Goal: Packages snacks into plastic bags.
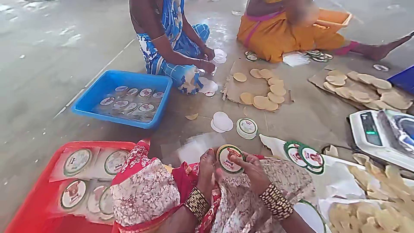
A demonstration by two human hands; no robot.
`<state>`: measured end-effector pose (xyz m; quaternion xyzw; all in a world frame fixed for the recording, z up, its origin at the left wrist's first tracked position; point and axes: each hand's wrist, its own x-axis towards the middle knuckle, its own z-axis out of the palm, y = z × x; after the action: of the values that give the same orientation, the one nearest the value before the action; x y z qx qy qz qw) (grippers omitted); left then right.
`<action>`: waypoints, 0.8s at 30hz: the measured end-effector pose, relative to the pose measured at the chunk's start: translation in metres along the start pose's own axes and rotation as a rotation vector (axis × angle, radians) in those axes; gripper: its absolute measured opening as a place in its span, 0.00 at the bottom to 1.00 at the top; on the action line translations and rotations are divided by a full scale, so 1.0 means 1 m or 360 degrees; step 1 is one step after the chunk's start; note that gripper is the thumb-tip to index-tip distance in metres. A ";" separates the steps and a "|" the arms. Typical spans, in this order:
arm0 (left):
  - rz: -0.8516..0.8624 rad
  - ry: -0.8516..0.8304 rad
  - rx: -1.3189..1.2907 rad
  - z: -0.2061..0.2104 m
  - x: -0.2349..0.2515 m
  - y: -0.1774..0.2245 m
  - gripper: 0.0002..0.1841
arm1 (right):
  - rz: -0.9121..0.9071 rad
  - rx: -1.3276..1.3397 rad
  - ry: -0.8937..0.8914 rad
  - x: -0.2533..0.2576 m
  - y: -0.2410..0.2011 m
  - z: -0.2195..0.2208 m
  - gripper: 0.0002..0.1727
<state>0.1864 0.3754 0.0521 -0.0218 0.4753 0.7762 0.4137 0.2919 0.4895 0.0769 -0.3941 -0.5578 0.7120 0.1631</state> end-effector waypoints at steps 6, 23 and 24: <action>0.0057 0.0211 -0.0005 0.003 0.007 0.021 0.24 | -0.0164 -0.0032 0.0364 0.022 -0.005 -0.014 0.09; 0.1145 -0.0045 0.0828 0.008 -0.005 0.029 0.09 | 0.0058 -0.2060 -0.0065 0.070 0.000 -0.036 0.22; 0.1238 -0.0046 0.0886 0.006 -0.008 0.030 0.09 | 0.0015 -0.1989 0.0013 0.066 -0.003 -0.038 0.21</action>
<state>0.1740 0.3690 0.0806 0.2801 0.6323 0.7168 0.0893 0.2774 0.5600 0.0524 -0.4201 -0.8665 0.2505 -0.0992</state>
